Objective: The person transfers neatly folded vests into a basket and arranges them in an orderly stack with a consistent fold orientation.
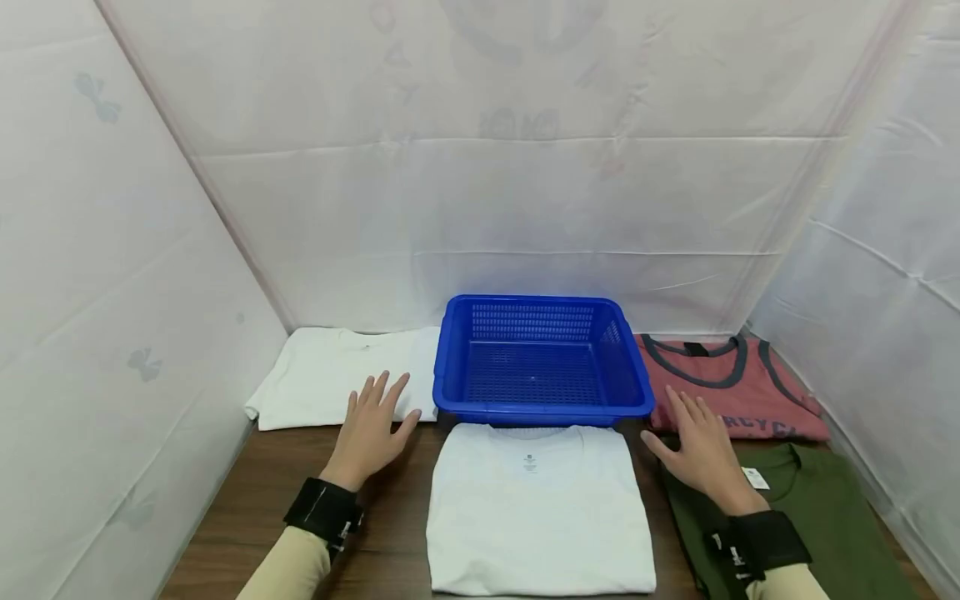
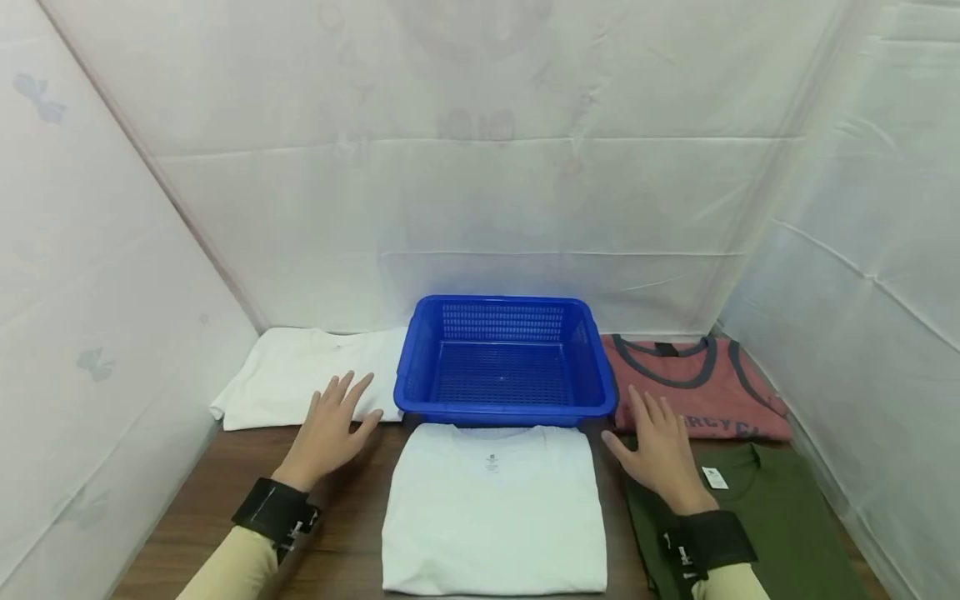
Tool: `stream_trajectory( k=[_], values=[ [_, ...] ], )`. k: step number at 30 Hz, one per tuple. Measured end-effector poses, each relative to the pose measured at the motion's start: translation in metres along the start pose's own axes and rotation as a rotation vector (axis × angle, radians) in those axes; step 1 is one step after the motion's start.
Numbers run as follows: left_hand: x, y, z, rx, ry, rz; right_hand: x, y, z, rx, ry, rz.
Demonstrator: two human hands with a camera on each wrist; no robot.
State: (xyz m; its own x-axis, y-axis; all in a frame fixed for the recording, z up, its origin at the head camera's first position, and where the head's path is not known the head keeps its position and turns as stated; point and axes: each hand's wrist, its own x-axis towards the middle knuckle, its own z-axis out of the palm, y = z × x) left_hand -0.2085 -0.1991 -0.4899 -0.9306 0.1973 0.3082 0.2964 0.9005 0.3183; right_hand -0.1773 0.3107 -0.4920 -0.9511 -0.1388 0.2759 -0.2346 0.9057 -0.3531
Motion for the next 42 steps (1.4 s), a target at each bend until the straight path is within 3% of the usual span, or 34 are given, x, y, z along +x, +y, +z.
stream_trajectory(
  k=[5, 14, 23, 28, 34, 42],
  values=[
    [-0.014, 0.006, -0.002, 0.003, -0.035, 0.018, -0.004, -0.012, 0.003, 0.039, -0.059, -0.027],
    [-0.028, 0.024, -0.005, 0.043, 0.011, 0.083, -0.011, -0.033, 0.013, 0.018, -0.210, -0.030],
    [-0.030, 0.041, 0.005, -0.060, -0.146, 0.088, -0.013, -0.045, 0.026, 0.019, -0.272, -0.070],
    [-0.030, 0.048, 0.008, -0.131, -0.195, 0.105, -0.013, -0.051, 0.029, 0.014, -0.272, -0.087],
    [-0.028, 0.057, 0.018, -0.142, -0.227, 0.112, -0.016, -0.056, 0.033, 0.015, -0.229, -0.111],
    [-0.028, 0.063, 0.028, -0.087, -0.180, 0.122, -0.019, -0.067, 0.039, -0.009, -0.117, -0.157]
  ],
)
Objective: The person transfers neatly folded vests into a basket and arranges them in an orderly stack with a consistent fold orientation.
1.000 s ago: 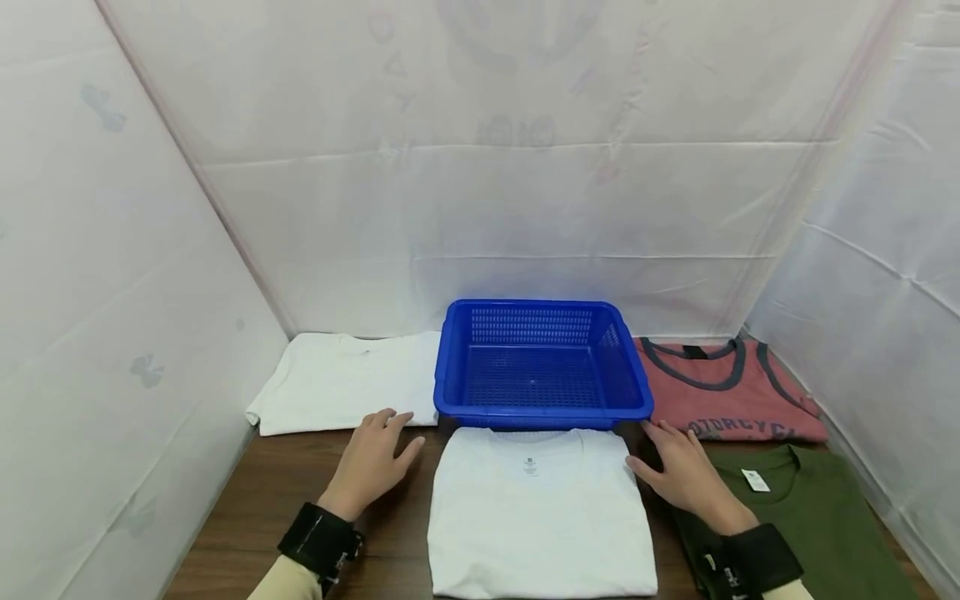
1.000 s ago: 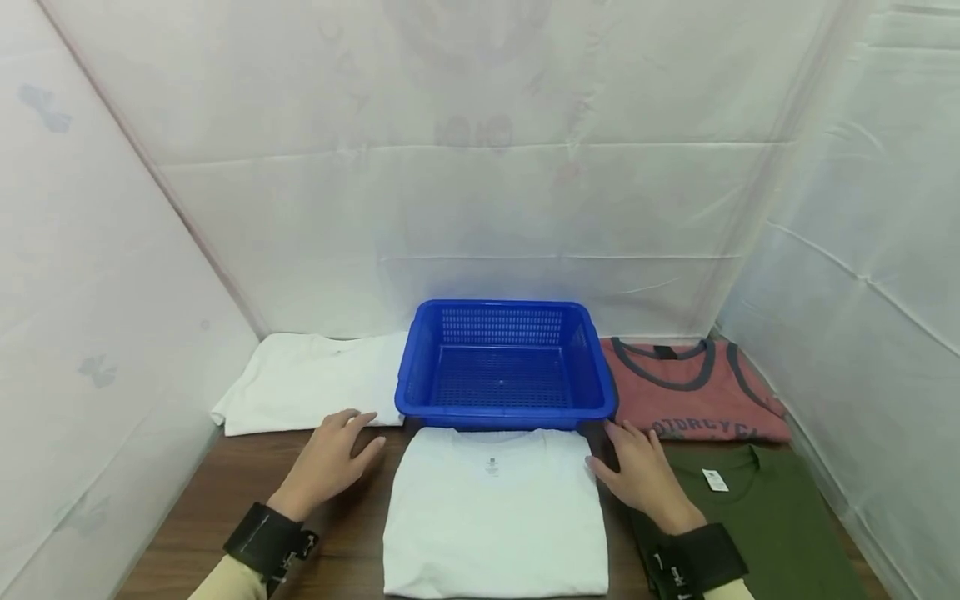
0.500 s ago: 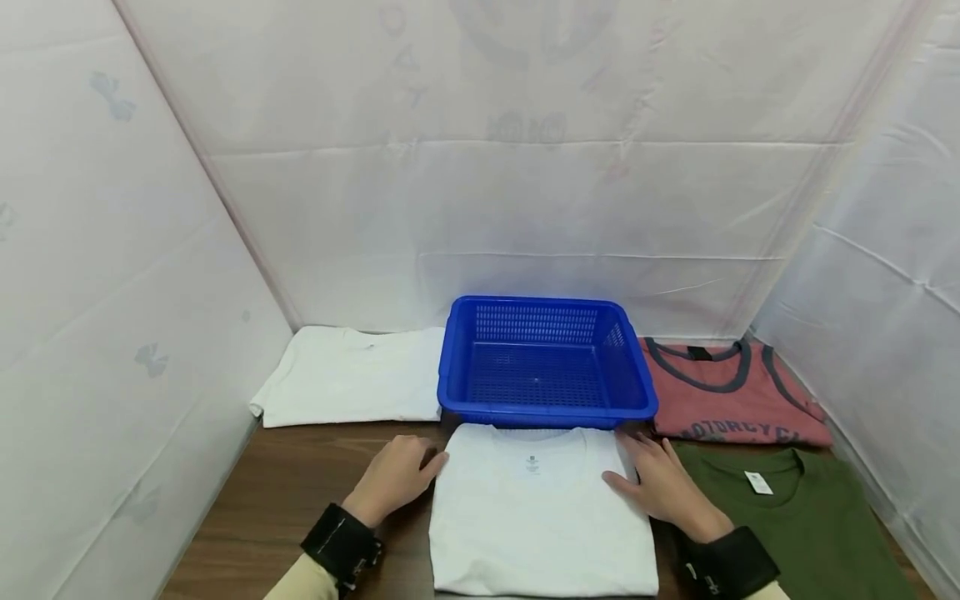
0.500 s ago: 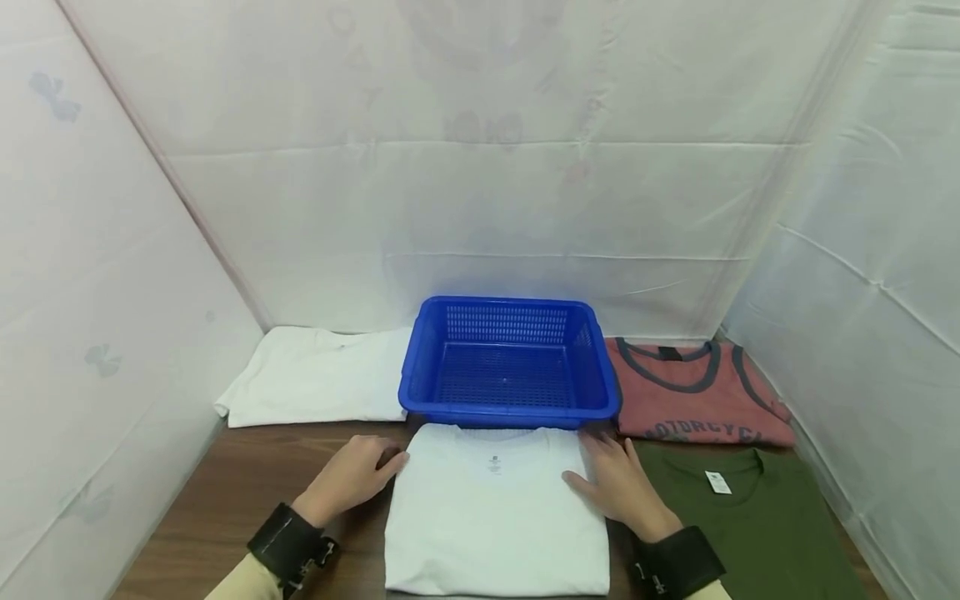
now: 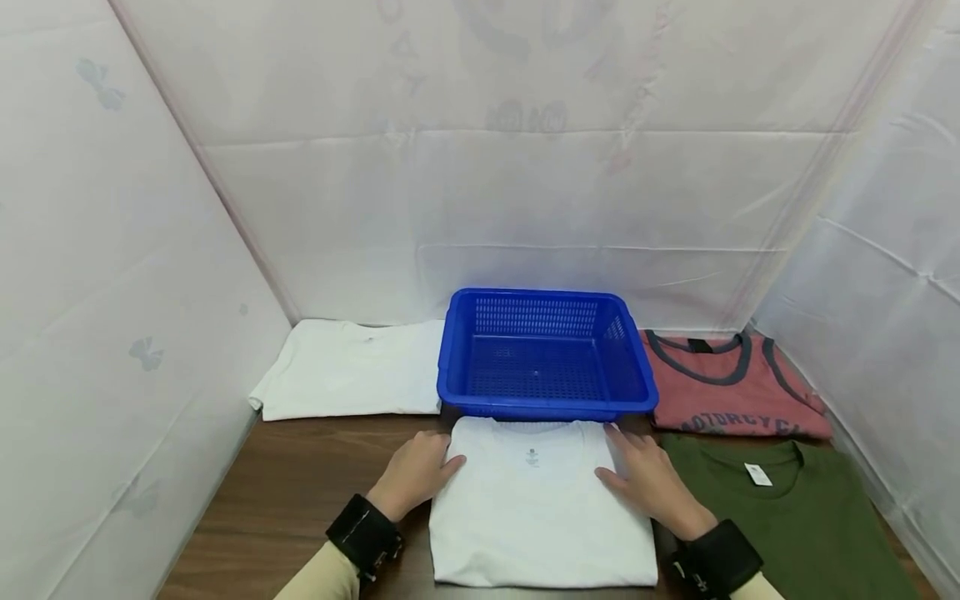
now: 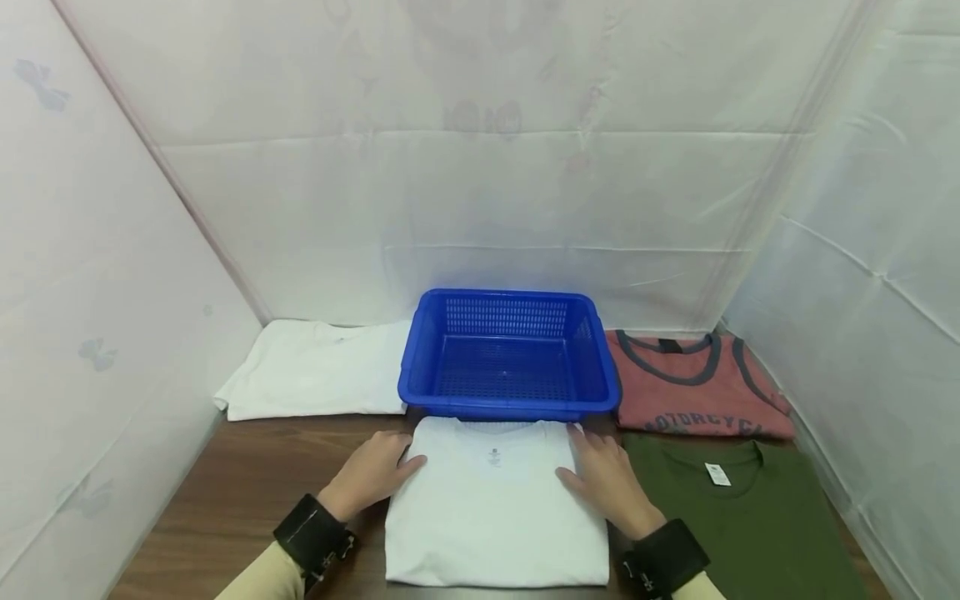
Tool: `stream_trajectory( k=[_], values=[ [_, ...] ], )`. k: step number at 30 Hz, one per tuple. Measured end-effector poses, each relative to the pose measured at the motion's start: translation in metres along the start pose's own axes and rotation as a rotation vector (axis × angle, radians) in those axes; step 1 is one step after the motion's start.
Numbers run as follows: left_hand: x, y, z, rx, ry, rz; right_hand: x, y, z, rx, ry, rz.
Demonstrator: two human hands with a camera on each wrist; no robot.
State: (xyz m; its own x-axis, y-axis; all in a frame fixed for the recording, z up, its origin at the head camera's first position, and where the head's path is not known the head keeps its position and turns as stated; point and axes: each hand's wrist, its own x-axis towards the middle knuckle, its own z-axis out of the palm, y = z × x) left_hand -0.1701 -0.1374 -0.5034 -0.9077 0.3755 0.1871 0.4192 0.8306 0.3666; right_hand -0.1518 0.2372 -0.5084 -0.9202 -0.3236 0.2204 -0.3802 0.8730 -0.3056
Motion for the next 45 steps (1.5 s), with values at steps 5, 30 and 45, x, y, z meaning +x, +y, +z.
stream_trajectory(
  k=[5, 30, 45],
  values=[
    [0.003, 0.002, 0.001, 0.006, 0.004, -0.015, 0.004, -0.001, -0.001, 0.013, 0.019, 0.006],
    [0.000, 0.000, 0.001, -0.293, 0.015, 0.029, 0.010, -0.013, 0.004, 0.285, -0.004, 0.209],
    [-0.002, -0.007, -0.001, -0.459, -0.075, 0.049, -0.001, -0.007, -0.008, 0.357, -0.050, 0.167]
  ],
)
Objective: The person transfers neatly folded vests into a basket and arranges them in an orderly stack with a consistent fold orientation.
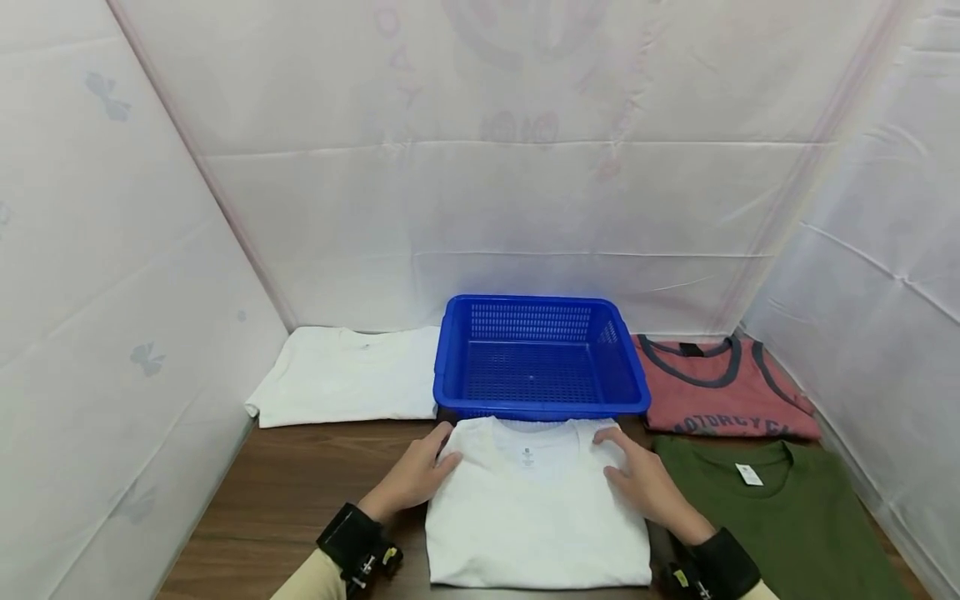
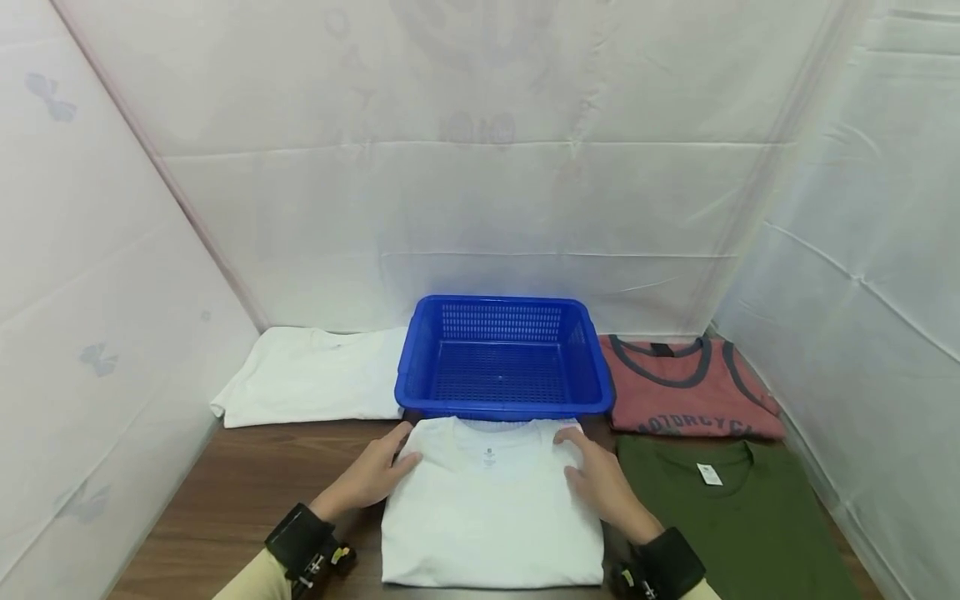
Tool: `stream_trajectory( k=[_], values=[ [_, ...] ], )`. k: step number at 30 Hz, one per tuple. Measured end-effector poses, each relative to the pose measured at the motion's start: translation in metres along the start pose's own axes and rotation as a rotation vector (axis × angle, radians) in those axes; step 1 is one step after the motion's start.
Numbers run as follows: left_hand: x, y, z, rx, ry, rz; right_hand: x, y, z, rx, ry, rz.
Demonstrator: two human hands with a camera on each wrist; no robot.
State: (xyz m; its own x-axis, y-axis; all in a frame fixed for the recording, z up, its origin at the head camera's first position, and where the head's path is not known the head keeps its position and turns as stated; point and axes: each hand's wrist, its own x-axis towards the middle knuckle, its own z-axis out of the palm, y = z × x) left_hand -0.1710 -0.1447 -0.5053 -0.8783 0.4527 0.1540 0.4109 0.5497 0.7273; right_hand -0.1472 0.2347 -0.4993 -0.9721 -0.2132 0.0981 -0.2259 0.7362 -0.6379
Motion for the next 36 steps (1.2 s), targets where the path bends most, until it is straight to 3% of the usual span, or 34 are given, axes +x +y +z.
stream_trajectory(
  k=[7, 21, 28, 36],
  values=[
    [-0.002, 0.002, -0.001, -0.027, 0.017, 0.006, -0.011, 0.000, -0.008, 0.095, -0.039, 0.055],
    [-0.009, 0.002, -0.003, -0.075, 0.062, 0.027, -0.037, 0.009, -0.015, 0.108, 0.063, -0.060],
    [-0.013, 0.005, -0.005, -0.096, 0.085, 0.026, -0.045, 0.009, -0.017, 0.077, 0.170, -0.192],
    [-0.016, 0.010, -0.005, -0.083, 0.188, 0.054, -0.048, 0.003, -0.015, 0.023, 0.317, -0.335]
  ],
)
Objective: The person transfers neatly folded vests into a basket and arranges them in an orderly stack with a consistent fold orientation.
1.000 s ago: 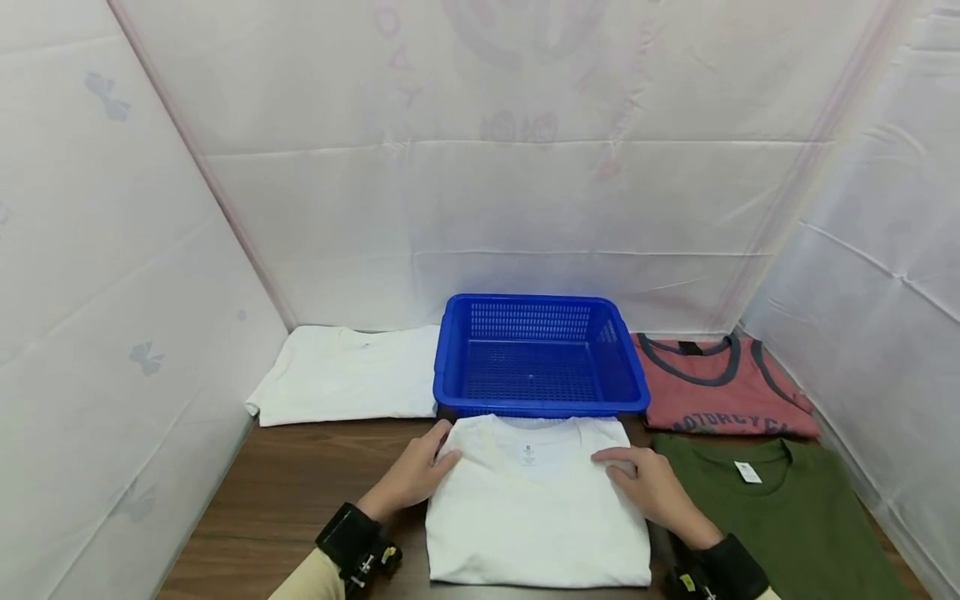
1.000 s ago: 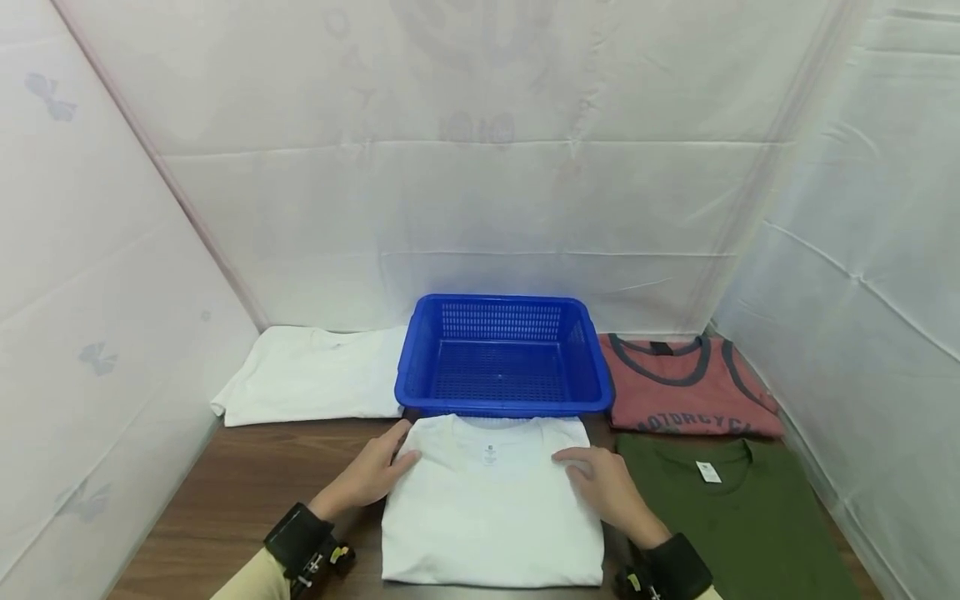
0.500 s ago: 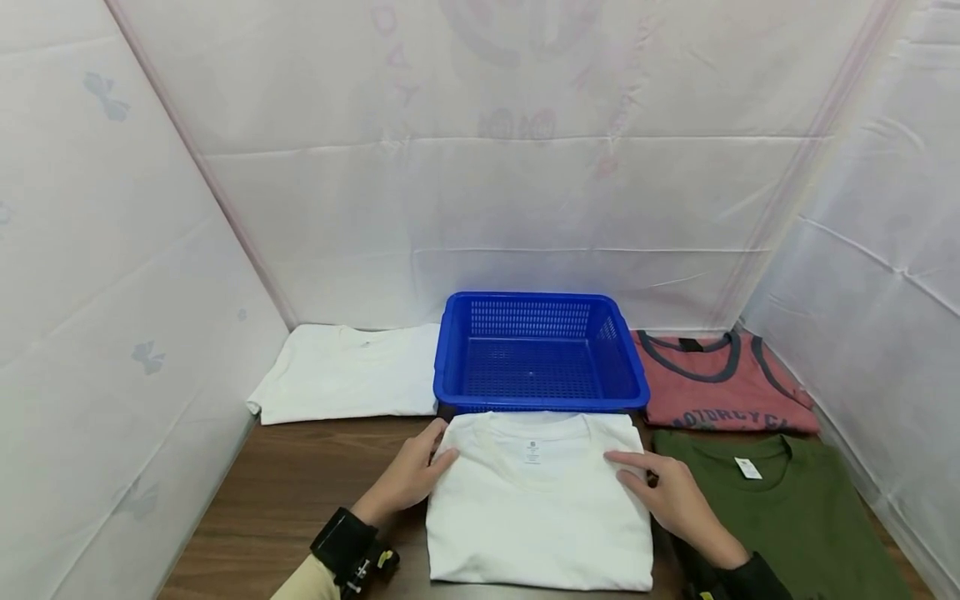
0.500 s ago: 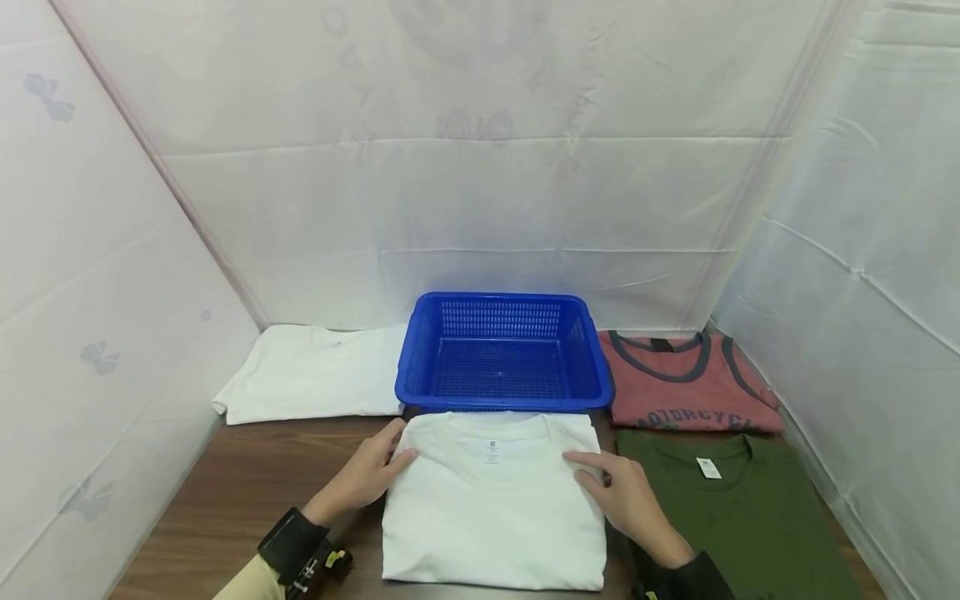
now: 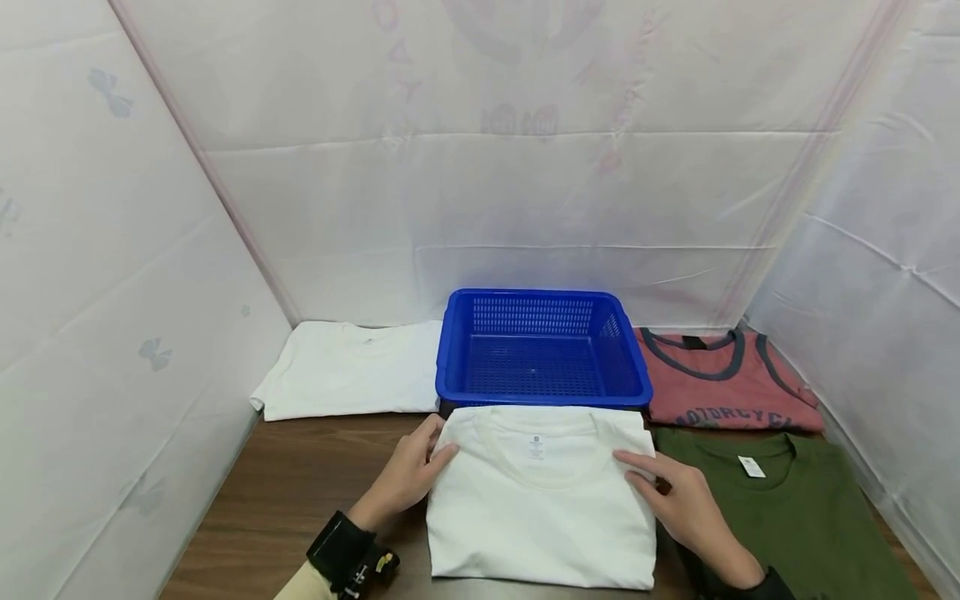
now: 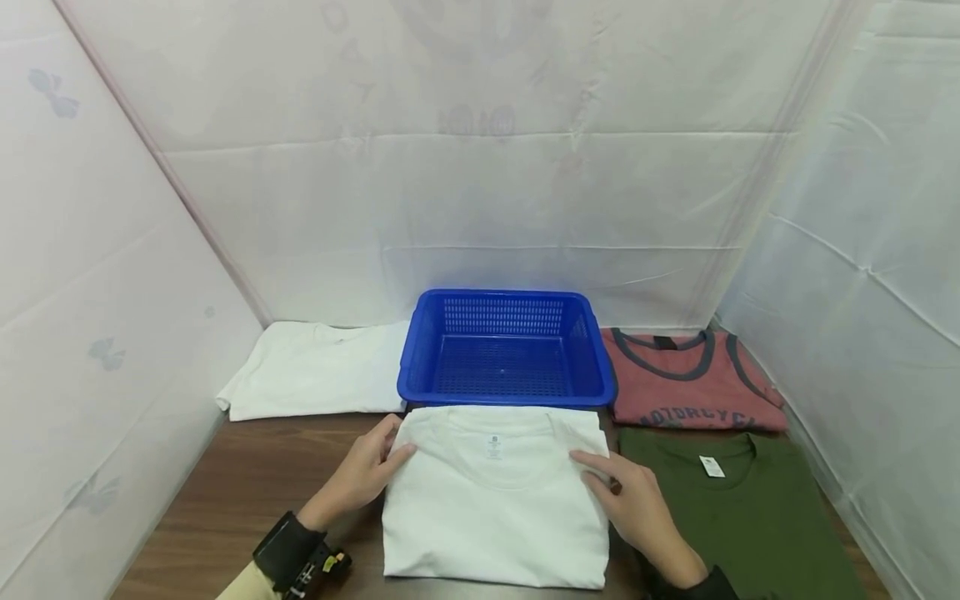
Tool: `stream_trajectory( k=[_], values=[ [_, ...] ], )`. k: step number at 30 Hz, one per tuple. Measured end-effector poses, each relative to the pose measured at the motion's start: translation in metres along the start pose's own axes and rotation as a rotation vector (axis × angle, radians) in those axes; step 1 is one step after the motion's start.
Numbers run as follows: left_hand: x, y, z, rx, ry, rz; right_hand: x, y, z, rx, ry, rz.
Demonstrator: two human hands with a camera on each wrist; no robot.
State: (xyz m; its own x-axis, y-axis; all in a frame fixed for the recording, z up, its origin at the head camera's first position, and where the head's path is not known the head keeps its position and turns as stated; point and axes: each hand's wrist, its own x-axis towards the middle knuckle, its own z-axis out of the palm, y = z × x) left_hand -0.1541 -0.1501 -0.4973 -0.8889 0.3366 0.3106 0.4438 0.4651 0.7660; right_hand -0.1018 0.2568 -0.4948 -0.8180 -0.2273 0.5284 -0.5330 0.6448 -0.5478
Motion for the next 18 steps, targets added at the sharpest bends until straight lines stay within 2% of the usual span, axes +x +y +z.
stream_trajectory(
  k=[3, 7, 10, 14, 18],
  values=[
    [-0.001, 0.004, -0.001, -0.003, 0.005, 0.002, -0.001, -0.003, -0.001, -0.014, 0.044, -0.039],
    [-0.005, 0.010, -0.003, -0.095, 0.002, 0.011, -0.002, -0.007, -0.006, -0.017, 0.073, -0.066],
    [-0.006, 0.014, -0.004, -0.134, 0.041, 0.052, -0.002, -0.009, -0.010, 0.000, 0.081, -0.072],
    [-0.005, 0.018, -0.004, -0.055, 0.141, 0.155, 0.001, -0.012, -0.015, 0.032, 0.096, -0.081],
    [-0.003, 0.024, -0.007, -0.025, 0.187, 0.217, 0.005, -0.014, -0.019, 0.031, 0.131, -0.100]
  ],
)
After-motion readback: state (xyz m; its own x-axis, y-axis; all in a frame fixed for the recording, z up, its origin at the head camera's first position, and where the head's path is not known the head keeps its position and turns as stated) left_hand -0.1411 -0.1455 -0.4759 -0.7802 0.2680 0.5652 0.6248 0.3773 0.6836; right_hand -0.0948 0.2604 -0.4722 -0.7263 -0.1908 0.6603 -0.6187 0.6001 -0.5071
